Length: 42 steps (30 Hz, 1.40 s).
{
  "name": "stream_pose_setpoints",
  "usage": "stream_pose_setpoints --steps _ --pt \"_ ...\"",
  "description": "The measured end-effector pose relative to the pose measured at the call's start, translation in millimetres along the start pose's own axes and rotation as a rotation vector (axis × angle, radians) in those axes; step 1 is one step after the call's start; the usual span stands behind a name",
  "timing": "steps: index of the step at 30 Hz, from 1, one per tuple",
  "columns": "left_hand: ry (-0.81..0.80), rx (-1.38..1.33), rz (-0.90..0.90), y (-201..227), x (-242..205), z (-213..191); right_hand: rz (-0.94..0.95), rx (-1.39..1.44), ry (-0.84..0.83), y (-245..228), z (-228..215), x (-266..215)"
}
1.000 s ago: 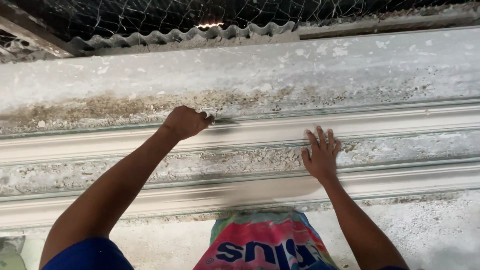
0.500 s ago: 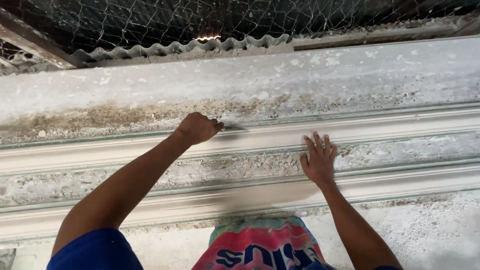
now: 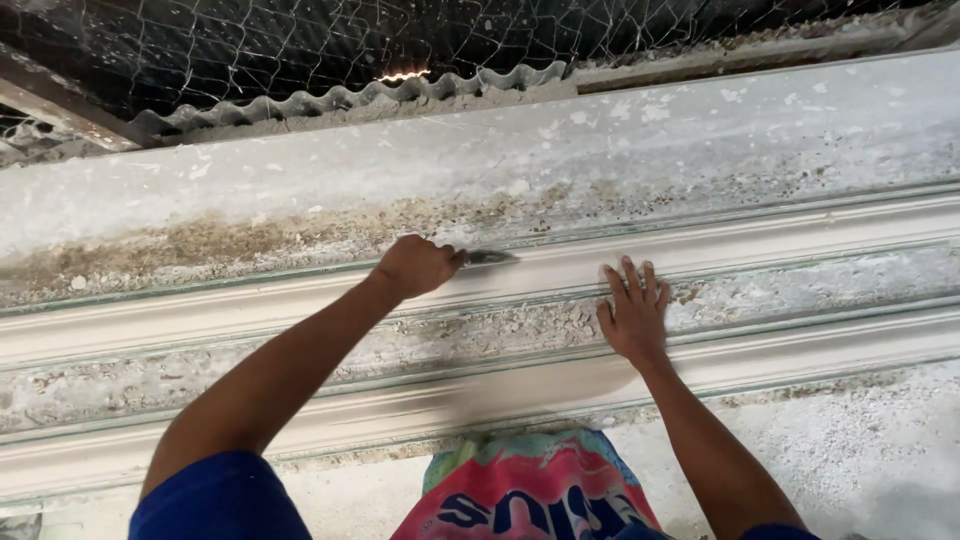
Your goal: Cleaning and scraping excess material from architectural gypsum moldings on a workbench.
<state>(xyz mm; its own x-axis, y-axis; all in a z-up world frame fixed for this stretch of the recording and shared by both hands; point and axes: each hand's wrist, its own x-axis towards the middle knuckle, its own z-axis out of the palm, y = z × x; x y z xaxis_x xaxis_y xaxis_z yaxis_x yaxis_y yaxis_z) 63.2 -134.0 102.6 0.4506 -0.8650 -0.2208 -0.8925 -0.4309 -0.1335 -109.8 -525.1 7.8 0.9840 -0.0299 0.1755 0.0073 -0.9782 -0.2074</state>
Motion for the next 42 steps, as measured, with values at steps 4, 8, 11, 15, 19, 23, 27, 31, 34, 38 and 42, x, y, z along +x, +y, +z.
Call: stream_pose_setpoints --steps 4,8,11,15,19,23,27,31,34,38,42 --pt "0.03 0.002 -0.011 -10.2 -28.4 -18.0 0.014 -0.005 -0.045 6.3 1.6 -4.3" --pt "-0.279 0.125 -0.068 -54.4 -110.0 2.6 0.002 -0.028 0.014 -1.4 2.8 -3.0" --pt "-0.319 -0.056 -0.212 -75.5 -143.9 30.5 -0.011 -0.07 0.059 -0.8 6.8 2.2" --pt "-0.113 0.035 -0.158 -67.9 -112.7 10.0 -0.062 -0.105 0.092 3.0 10.7 4.2" --pt "-0.062 0.021 -0.131 -39.2 -42.8 30.4 -0.045 -0.088 0.102 2.1 9.7 0.6" --pt "-0.074 -0.008 -0.149 -40.8 -58.9 13.3 -0.047 -0.047 0.092 4.9 9.1 1.0" --pt "-0.243 0.007 -0.205 -58.7 -117.6 0.9 -0.044 -0.073 0.096 3.7 10.6 0.2" --pt "-0.161 -0.002 -0.15 -44.9 -89.1 5.3 -0.057 -0.102 0.131 2.9 10.6 3.2" --pt "0.0 0.025 -0.141 -20.7 -48.0 14.9 -0.063 -0.097 0.124 0.9 9.8 1.1" --pt "0.06 0.002 -0.105 -18.1 -37.2 20.9 -0.062 -0.076 0.121 3.0 6.1 0.6" --pt "-0.06 0.064 -0.124 -39.8 -85.0 9.5 -0.079 -0.109 0.16 -0.5 4.0 3.2"
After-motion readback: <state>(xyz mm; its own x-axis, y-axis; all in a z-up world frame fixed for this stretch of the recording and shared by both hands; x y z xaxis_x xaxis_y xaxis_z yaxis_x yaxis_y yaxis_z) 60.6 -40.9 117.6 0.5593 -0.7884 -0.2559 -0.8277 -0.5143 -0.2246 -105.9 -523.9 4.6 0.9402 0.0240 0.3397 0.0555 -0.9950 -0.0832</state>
